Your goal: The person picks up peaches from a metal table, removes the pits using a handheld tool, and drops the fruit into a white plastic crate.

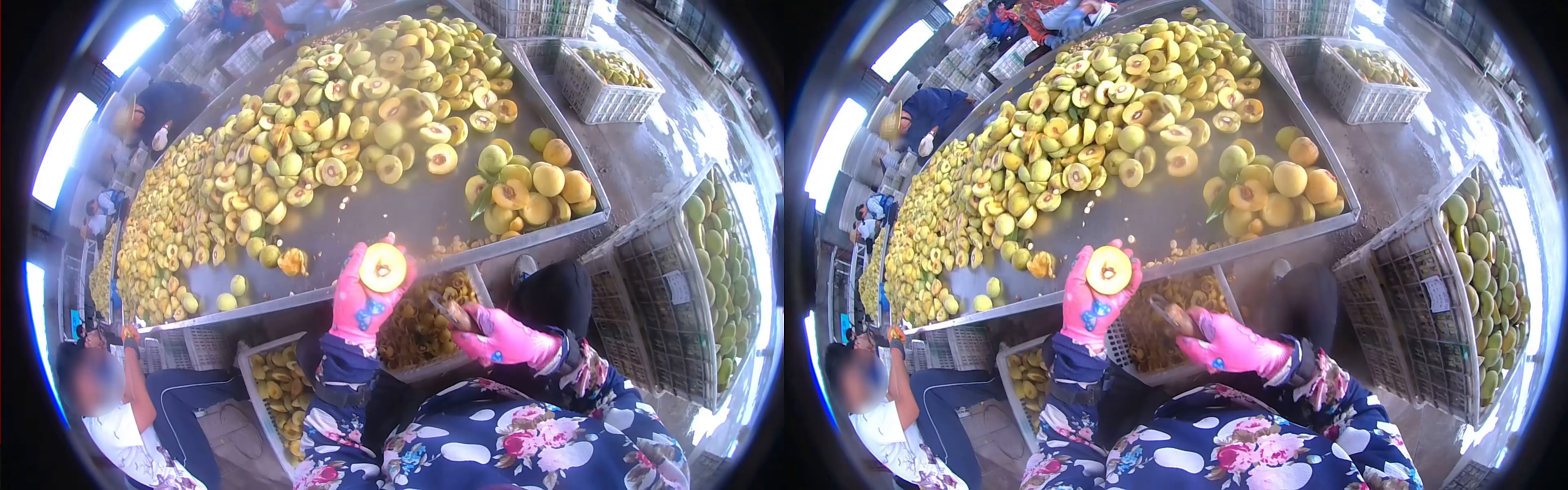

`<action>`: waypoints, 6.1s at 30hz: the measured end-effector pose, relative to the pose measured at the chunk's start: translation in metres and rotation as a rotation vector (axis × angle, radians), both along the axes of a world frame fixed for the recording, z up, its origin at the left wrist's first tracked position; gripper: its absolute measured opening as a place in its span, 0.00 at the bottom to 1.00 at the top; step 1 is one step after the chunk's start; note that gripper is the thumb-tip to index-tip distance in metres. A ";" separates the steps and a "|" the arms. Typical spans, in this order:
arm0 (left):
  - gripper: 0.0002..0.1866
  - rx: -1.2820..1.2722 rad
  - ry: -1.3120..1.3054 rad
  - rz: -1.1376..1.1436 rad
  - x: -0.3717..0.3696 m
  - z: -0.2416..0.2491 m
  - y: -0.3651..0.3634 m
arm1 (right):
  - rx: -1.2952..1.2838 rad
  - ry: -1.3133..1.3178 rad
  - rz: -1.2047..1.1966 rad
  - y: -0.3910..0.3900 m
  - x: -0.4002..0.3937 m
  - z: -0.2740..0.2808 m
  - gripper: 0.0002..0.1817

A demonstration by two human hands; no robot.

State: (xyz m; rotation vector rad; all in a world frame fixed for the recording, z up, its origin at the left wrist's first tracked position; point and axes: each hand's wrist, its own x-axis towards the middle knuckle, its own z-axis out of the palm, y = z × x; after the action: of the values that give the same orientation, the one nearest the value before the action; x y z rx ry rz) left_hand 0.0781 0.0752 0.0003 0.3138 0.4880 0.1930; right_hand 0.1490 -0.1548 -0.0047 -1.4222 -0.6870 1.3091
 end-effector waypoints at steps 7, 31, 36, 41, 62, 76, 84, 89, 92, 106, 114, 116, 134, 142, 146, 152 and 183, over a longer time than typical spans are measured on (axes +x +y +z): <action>0.16 0.664 0.088 -0.075 -0.023 0.000 -0.034 | 0.062 0.152 -0.196 0.023 0.001 0.015 0.24; 0.30 -0.017 -0.082 -0.029 -0.059 0.011 -0.037 | 0.080 -0.474 0.108 0.016 -0.004 0.034 0.20; 0.29 0.177 0.080 -0.076 -0.066 0.021 -0.044 | 0.128 -0.706 0.207 0.025 -0.004 0.035 0.14; 0.28 0.257 0.093 -0.099 -0.071 0.026 -0.045 | 0.275 -0.844 0.142 0.032 -0.007 0.031 0.12; 0.21 0.292 0.048 -0.247 -0.070 0.008 -0.043 | -0.055 -0.679 0.449 0.029 -0.004 0.041 0.33; 0.20 0.471 0.323 -0.159 -0.070 -0.017 -0.056 | -0.085 -0.808 0.440 0.026 -0.007 -0.006 0.16; 0.10 0.525 0.423 0.245 -0.056 -0.055 -0.075 | -0.109 -0.502 0.376 0.022 -0.019 -0.058 0.19; 0.07 0.575 0.389 0.320 -0.054 -0.066 -0.077 | -0.408 -0.270 0.408 0.036 -0.020 -0.013 0.17; 0.08 0.571 0.359 0.320 -0.054 -0.065 -0.077 | -0.382 -0.081 0.435 0.037 -0.018 0.009 0.12; 0.08 0.617 0.335 0.134 -0.053 -0.070 -0.074 | -0.345 0.249 0.469 0.030 -0.005 -0.024 0.08; 0.08 0.678 0.357 0.159 -0.050 -0.079 -0.072 | -0.387 0.052 0.456 0.032 -0.006 -0.018 0.09; 0.07 0.656 0.369 0.195 -0.048 -0.076 -0.073 | -0.397 0.030 0.468 0.033 -0.007 -0.017 0.09; 0.09 0.479 0.247 0.192 -0.047 -0.061 -0.069 | -0.124 0.471 0.372 0.034 -0.013 -0.024 0.11; 0.11 0.637 0.267 -0.076 -0.050 -0.073 -0.061 | -0.211 0.307 0.561 0.028 0.006 -0.039 0.09; 0.11 0.630 0.338 -0.139 -0.045 -0.071 -0.061 | -0.362 0.096 0.539 0.031 0.009 -0.027 0.08; 0.13 0.574 0.509 0.071 -0.038 -0.118 -0.057 | 0.084 -0.664 0.494 0.032 -0.004 -0.091 0.11; 0.24 1.489 1.869 -0.047 -0.428 -0.148 -0.017 | -0.091 -0.956 0.909 0.025 -0.022 -0.166 0.21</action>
State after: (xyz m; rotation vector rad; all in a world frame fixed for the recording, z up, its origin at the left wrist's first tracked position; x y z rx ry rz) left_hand -0.3495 0.0586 -0.1477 2.0336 2.1559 0.1317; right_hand 0.1275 -0.1295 -0.1709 -1.8879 -2.1119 1.2306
